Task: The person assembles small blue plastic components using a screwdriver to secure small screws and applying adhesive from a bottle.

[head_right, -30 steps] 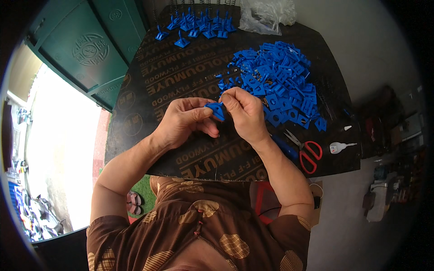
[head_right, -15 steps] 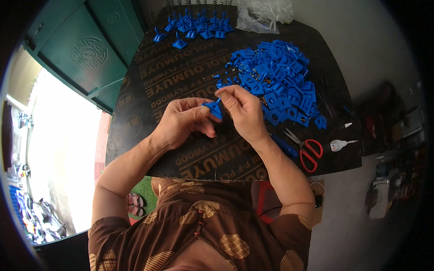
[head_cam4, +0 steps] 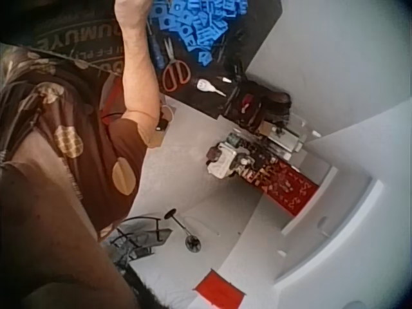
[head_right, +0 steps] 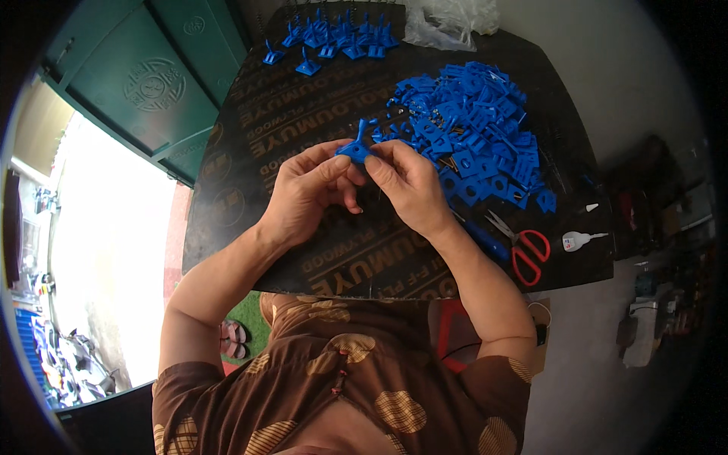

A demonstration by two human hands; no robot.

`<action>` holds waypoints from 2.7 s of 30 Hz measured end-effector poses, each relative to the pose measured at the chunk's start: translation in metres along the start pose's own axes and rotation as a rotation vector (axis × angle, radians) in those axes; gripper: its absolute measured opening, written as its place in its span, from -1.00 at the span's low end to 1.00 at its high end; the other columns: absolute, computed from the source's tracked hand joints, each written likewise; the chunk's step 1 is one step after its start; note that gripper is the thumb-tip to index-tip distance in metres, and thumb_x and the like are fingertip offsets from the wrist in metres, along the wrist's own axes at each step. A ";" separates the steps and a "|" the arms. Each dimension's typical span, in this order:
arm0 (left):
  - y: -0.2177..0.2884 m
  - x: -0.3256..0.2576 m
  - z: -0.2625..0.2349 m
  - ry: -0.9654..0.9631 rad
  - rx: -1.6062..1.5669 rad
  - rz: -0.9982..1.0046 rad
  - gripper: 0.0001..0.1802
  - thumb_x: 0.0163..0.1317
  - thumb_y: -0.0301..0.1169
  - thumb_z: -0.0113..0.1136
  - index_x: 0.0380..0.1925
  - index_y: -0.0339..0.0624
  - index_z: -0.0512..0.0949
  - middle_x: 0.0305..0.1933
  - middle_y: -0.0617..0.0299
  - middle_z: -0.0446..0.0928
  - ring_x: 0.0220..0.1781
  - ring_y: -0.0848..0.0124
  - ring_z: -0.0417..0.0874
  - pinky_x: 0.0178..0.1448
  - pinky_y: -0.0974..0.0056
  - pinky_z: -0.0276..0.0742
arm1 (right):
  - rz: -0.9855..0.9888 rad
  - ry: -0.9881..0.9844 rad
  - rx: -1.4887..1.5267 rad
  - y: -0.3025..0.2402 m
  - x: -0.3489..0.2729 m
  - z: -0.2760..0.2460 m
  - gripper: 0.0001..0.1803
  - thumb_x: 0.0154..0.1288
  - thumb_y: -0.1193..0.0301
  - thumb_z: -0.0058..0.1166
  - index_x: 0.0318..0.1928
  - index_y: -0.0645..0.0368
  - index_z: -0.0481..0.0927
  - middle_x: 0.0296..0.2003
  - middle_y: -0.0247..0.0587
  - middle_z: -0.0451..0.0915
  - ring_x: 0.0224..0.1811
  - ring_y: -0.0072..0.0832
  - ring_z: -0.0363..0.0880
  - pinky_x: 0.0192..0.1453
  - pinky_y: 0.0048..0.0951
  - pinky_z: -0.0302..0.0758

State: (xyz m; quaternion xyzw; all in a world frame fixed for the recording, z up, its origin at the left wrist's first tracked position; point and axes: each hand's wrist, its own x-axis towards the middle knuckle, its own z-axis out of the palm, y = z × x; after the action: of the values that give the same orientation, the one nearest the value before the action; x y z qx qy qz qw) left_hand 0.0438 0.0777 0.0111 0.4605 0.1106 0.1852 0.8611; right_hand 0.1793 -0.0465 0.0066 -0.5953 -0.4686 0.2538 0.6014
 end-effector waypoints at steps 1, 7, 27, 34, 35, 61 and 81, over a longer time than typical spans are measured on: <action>0.000 0.000 0.000 0.000 0.001 0.002 -0.59 0.28 -0.39 0.16 0.05 -0.41 0.40 -0.32 0.12 0.58 -0.52 0.45 0.59 -0.36 0.34 0.62 | 0.017 0.002 0.050 0.001 0.001 0.000 -0.70 0.38 0.27 0.04 -0.13 0.29 0.52 -0.40 -0.45 0.51 -0.38 -0.75 0.37 -0.34 -0.68 0.31; 0.002 -0.004 -0.002 -0.069 0.083 -0.032 -0.53 0.27 -0.39 0.12 0.13 -0.41 0.35 -0.23 0.09 0.55 -0.44 0.38 0.60 -0.28 0.25 0.64 | -0.011 0.081 0.006 0.000 -0.002 0.001 -0.76 0.36 0.32 0.04 -0.19 0.28 0.54 -0.43 -0.47 0.47 -0.40 -0.77 0.34 -0.35 -0.69 0.27; 0.010 0.001 -0.012 -0.045 0.066 -0.015 -0.73 0.32 -0.40 0.11 -0.11 -0.39 0.54 -0.43 0.22 0.53 -0.42 0.44 0.60 -0.30 0.31 0.66 | -0.074 0.008 -0.008 -0.002 -0.004 -0.002 -0.79 0.26 0.35 0.13 -0.28 0.28 0.53 -0.51 -0.42 0.49 -0.49 -0.75 0.38 -0.42 -0.67 0.31; 0.008 0.001 -0.016 -0.137 0.032 -0.063 -0.65 0.34 -0.33 0.04 -0.02 -0.38 0.46 -0.19 0.08 0.58 -0.35 0.28 0.63 -0.19 0.13 0.66 | -0.102 0.030 -0.038 0.001 -0.004 -0.003 -0.77 0.24 0.33 0.15 -0.29 0.28 0.53 -0.52 -0.41 0.50 -0.51 -0.75 0.38 -0.44 -0.66 0.31; 0.009 0.001 -0.016 -0.138 0.032 -0.064 -0.65 0.34 -0.33 0.04 -0.02 -0.38 0.46 -0.19 0.08 0.58 -0.35 0.28 0.63 -0.19 0.13 0.66 | -0.102 0.031 -0.038 0.001 -0.004 -0.004 -0.77 0.24 0.33 0.15 -0.29 0.28 0.53 -0.52 -0.41 0.50 -0.51 -0.75 0.38 -0.44 -0.66 0.31; 0.006 0.007 -0.016 -0.005 -0.149 0.021 -0.69 0.35 -0.31 0.05 -0.18 -0.43 0.47 -0.29 0.03 0.58 -0.40 0.39 0.63 -0.23 0.20 0.69 | 0.026 0.044 -0.012 0.001 -0.002 -0.001 -0.78 0.34 0.34 0.03 -0.23 0.27 0.57 -0.53 -0.42 0.50 -0.50 -0.73 0.38 -0.42 -0.65 0.31; 0.004 0.004 -0.011 0.052 -0.073 0.126 -0.65 0.33 -0.36 0.11 -0.06 -0.48 0.43 -0.25 0.06 0.56 -0.33 0.40 0.63 -0.16 0.24 0.68 | -0.130 0.006 -0.310 0.001 -0.005 0.006 -0.93 0.24 0.53 0.07 -0.36 0.29 0.52 -0.55 -0.30 0.51 -0.54 -0.65 0.42 -0.47 -0.57 0.33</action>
State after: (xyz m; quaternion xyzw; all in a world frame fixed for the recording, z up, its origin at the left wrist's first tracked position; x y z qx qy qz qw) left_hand 0.0421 0.0896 0.0082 0.4301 0.0968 0.2547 0.8607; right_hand 0.1721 -0.0475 0.0036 -0.6501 -0.5381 0.1371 0.5187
